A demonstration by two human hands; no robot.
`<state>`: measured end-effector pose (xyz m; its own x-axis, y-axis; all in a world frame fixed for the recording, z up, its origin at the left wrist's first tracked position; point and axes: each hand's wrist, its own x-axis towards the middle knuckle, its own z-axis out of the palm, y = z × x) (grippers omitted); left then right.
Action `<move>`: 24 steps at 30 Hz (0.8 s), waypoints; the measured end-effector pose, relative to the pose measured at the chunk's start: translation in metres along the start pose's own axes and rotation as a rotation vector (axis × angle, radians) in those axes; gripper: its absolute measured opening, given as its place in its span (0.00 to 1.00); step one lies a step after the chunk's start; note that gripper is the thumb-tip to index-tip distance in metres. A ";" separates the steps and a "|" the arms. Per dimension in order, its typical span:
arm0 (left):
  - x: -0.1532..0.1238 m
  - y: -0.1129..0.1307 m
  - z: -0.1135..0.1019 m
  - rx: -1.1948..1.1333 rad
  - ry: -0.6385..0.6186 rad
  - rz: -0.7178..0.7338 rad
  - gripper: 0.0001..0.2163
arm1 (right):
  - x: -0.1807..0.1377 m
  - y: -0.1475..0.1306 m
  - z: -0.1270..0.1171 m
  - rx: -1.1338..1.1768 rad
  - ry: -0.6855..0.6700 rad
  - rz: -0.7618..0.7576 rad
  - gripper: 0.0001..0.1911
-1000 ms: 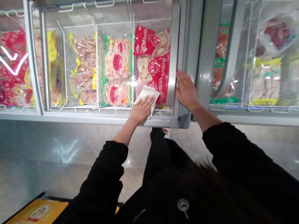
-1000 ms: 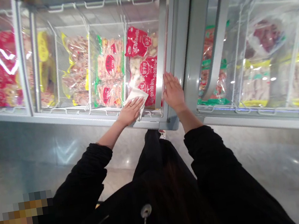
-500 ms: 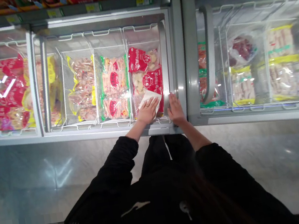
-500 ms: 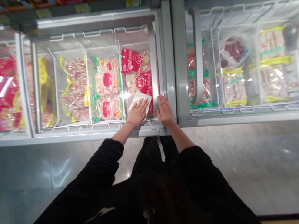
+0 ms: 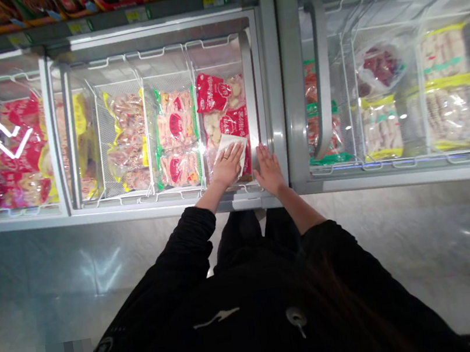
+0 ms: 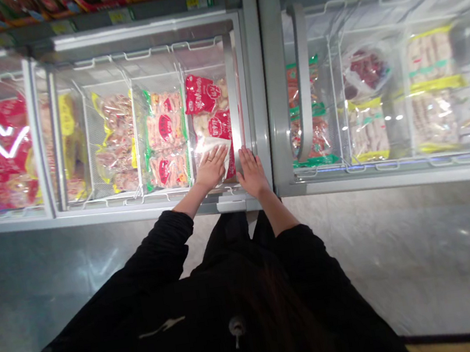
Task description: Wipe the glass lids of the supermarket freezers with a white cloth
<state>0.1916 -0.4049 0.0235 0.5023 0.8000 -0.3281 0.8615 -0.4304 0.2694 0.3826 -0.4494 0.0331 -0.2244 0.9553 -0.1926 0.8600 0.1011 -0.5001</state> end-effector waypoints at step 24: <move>-0.103 -0.004 0.011 -0.029 -0.130 0.062 0.28 | -0.064 -0.003 0.010 -0.015 -0.035 -0.023 0.39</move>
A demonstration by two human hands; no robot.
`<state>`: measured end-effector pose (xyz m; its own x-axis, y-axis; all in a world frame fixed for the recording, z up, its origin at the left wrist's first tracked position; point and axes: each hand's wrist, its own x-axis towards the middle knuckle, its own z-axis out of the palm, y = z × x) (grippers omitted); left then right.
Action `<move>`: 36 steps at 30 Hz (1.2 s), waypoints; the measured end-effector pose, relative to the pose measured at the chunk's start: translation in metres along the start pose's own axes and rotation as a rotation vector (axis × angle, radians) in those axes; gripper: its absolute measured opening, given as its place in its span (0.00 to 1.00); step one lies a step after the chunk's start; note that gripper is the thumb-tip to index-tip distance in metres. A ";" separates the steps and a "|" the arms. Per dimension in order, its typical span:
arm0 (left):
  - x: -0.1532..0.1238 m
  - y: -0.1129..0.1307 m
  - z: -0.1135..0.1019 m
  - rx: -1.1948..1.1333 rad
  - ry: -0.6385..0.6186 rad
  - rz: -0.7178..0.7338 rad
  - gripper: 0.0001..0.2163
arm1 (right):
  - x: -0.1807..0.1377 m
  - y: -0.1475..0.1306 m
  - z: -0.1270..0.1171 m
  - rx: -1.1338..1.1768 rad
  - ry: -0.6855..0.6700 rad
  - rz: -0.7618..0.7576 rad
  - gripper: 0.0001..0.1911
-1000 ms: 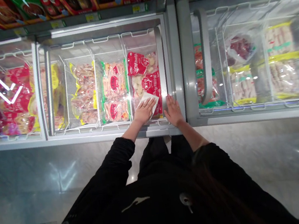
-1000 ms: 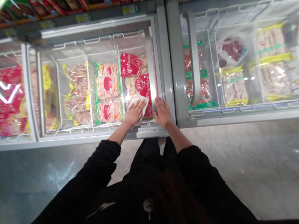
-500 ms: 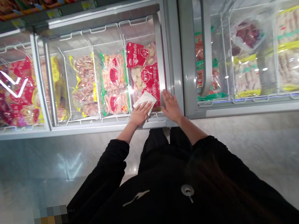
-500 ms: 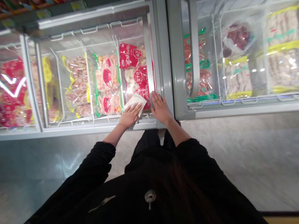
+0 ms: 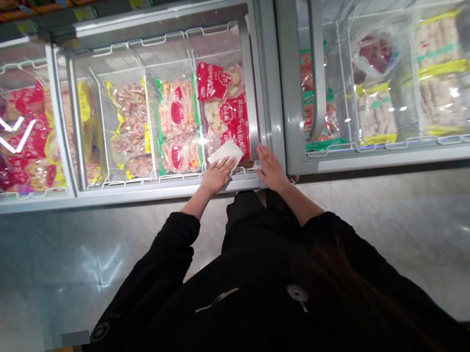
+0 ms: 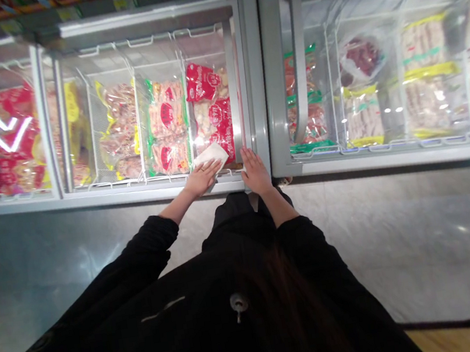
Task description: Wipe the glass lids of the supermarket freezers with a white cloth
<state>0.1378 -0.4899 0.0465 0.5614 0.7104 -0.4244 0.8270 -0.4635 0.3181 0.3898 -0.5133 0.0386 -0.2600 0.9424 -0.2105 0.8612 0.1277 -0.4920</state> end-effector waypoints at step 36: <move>-0.042 0.033 0.049 -0.122 0.177 -0.434 0.28 | -0.022 0.002 0.004 -0.087 -0.059 -0.083 0.39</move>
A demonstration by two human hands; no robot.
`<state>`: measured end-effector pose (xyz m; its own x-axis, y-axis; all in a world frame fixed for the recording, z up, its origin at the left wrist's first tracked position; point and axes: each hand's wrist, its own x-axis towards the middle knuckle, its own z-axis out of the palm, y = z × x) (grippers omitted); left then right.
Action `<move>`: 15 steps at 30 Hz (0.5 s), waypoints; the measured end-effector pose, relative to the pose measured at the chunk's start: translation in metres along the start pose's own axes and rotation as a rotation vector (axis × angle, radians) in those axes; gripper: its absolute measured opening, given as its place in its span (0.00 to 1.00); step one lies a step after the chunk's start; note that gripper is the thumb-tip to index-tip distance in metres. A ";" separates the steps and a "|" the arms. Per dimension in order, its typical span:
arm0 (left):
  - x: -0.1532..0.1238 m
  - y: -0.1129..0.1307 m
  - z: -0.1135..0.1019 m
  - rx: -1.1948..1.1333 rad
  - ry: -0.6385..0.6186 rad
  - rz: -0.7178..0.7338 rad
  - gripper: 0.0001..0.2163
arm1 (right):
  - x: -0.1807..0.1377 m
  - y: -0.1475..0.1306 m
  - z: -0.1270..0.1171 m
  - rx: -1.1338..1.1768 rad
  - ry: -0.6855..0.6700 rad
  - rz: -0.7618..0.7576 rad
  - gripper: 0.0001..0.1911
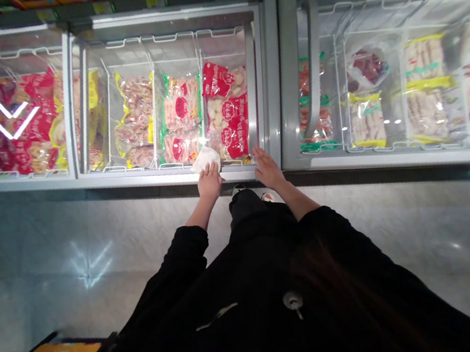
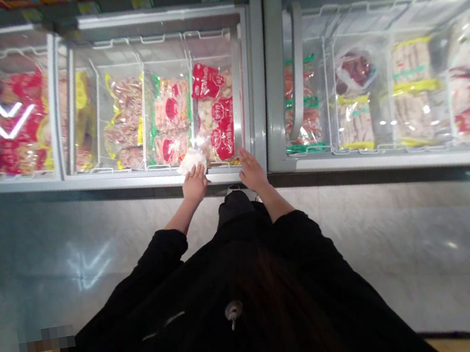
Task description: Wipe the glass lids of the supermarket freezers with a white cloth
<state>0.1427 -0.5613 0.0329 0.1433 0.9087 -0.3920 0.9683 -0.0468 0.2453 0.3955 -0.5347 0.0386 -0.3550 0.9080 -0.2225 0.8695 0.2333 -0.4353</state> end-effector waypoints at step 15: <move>0.000 0.044 0.015 -0.007 0.004 -0.079 0.26 | -0.028 0.027 0.007 0.066 -0.053 -0.043 0.41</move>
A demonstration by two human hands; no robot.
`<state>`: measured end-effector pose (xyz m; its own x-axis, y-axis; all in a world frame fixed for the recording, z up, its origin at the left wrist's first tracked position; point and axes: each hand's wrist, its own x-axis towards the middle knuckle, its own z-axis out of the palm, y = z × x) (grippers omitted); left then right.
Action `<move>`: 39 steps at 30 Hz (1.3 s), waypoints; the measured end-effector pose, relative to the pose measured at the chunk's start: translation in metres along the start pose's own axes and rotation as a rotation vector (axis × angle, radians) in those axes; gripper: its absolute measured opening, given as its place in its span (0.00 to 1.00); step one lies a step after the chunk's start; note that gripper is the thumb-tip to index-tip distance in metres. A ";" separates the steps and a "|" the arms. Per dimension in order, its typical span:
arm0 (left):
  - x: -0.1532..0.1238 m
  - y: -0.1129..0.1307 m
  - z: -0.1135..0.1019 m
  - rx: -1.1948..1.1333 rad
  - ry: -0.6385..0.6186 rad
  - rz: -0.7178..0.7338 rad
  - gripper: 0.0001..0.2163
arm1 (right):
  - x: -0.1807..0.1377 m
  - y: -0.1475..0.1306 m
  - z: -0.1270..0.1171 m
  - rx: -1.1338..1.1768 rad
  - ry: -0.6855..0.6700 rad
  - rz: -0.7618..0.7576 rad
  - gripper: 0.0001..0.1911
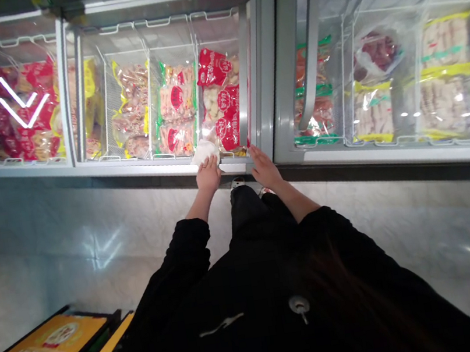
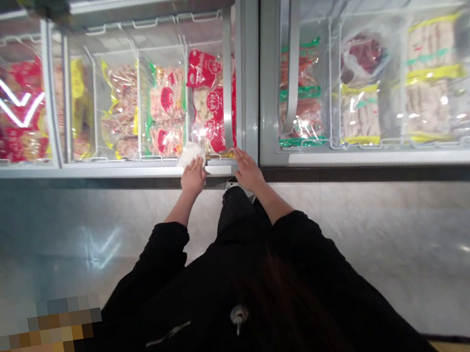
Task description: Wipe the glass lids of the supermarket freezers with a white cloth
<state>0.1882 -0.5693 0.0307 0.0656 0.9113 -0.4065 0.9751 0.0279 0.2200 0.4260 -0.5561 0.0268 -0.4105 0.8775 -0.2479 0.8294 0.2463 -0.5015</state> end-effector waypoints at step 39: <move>-0.039 -0.047 0.008 -0.014 -0.072 0.329 0.31 | 0.007 -0.091 0.044 -0.066 -0.028 0.143 0.40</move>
<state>0.1415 -0.6092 0.0292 0.3914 0.8411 -0.3732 0.8963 -0.2565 0.3619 0.3304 -0.5907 0.0342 -0.2959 0.8940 -0.3365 0.9029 0.1468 -0.4041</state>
